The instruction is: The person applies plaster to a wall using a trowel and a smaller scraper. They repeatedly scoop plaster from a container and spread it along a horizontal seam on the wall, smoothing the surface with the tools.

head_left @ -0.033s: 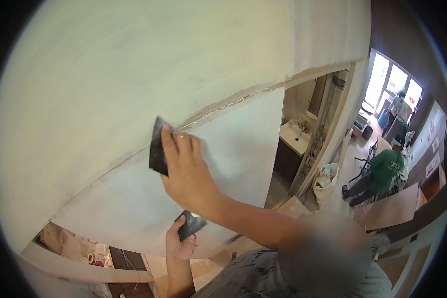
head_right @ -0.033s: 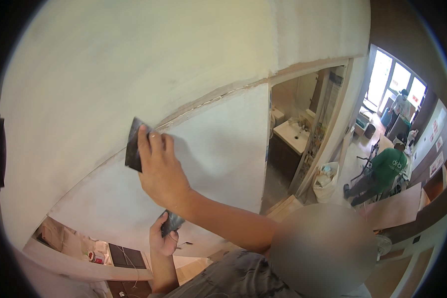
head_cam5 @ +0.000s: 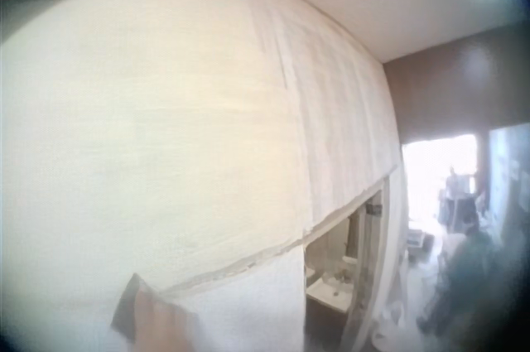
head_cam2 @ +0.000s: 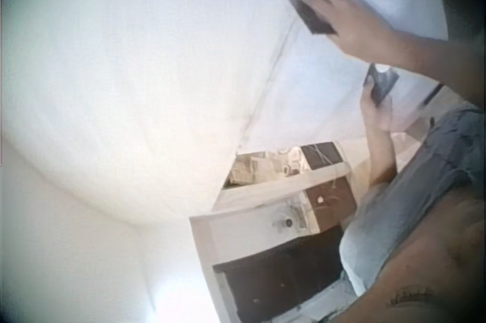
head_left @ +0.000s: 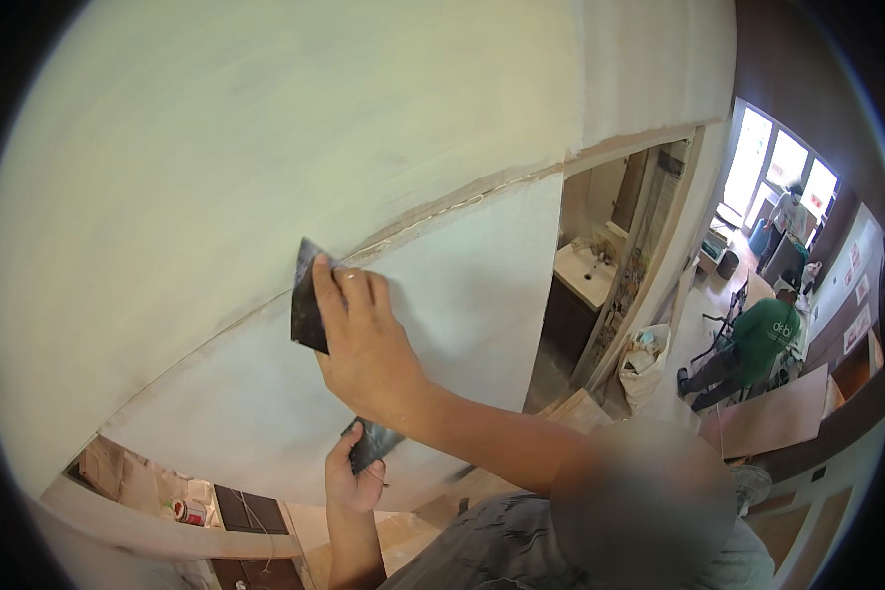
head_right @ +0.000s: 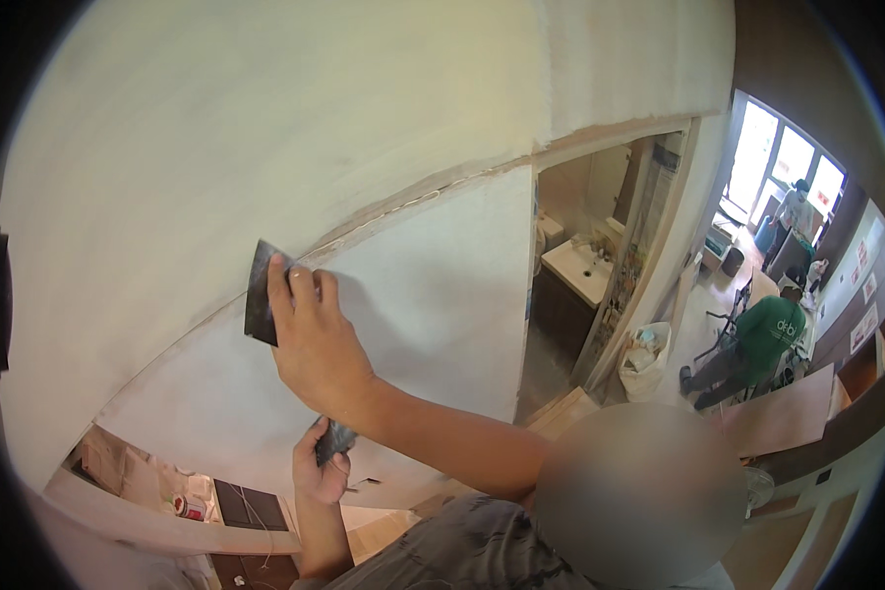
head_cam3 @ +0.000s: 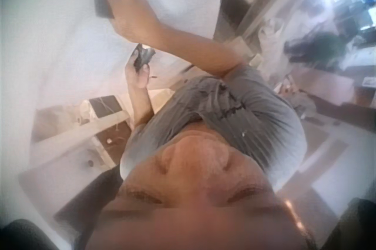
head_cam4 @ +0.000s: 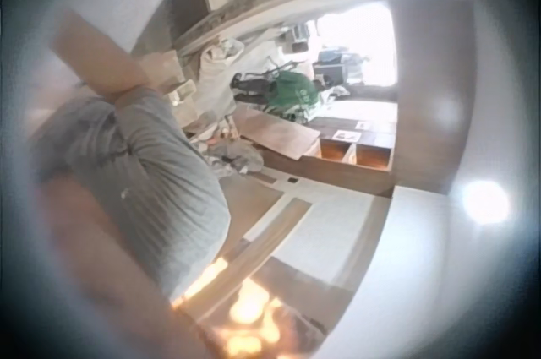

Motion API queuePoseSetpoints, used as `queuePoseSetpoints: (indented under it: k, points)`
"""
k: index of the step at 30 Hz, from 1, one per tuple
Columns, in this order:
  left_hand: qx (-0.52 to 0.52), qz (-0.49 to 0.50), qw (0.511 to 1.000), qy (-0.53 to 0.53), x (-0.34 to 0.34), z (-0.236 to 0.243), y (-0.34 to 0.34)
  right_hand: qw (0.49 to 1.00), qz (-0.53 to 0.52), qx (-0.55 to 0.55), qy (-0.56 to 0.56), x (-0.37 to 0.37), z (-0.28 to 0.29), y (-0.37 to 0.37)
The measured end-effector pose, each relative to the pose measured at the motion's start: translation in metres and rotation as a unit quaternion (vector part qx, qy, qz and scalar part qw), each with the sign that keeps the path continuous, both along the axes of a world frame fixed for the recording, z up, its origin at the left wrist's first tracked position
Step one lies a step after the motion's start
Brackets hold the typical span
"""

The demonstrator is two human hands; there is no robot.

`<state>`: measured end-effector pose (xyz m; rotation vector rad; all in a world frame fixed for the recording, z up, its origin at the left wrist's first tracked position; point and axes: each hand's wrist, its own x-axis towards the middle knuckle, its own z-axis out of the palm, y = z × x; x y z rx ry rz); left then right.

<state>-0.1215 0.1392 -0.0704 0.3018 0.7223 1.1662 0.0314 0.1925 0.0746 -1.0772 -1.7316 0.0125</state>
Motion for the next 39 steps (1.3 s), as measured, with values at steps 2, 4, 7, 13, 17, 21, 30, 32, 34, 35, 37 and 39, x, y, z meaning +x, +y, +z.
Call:
queuePoseSetpoints:
  k: [2,4,7,13,17,21,30,32,34,35,37,39]
  points:
    - [0.031,0.023,0.999,-0.025,0.001,0.010,0.000,0.997,0.021,-0.053,-0.044,-0.005,0.002,-0.009]
    - [0.064,0.038,0.996,-0.057,0.004,0.025,-0.002,0.991,0.070,-0.091,-0.066,0.005,0.000,-0.015]
    - [0.093,0.055,0.989,-0.096,0.010,0.044,-0.010,0.979,0.154,-0.106,-0.082,0.033,-0.001,-0.032]
    - [0.114,-0.008,0.975,-0.192,0.029,0.056,-0.017,0.946,0.283,0.093,-0.127,0.092,-0.026,-0.064]
    - [0.100,-0.035,0.967,-0.230,0.037,0.061,-0.019,0.949,0.249,0.097,-0.167,0.112,-0.046,-0.056]
    - [0.089,-0.037,0.978,-0.187,0.039,0.057,-0.021,0.946,0.166,0.040,-0.275,0.144,-0.054,-0.050]
    - [0.158,-0.042,0.966,-0.202,0.019,0.063,-0.021,0.970,-0.201,0.126,0.059,0.245,0.014,0.024]
    - [0.135,-0.037,0.969,-0.203,0.021,0.053,-0.019,0.951,-0.279,0.123,0.059,0.281,0.037,0.046]
    - [0.130,-0.055,0.969,-0.202,0.017,0.038,-0.017,0.948,-0.294,0.067,0.098,0.294,0.050,0.063]
    - [0.122,-0.054,0.969,-0.206,0.015,0.031,-0.016,0.947,-0.297,0.040,0.115,0.293,0.054,0.068]
    - [0.110,-0.050,0.969,-0.216,0.009,0.022,-0.015,0.945,-0.301,0.049,0.115,0.278,0.053,0.070]
    - [0.097,-0.046,0.967,-0.230,0.003,0.014,-0.016,0.949,-0.292,0.051,0.108,0.253,0.049,0.068]
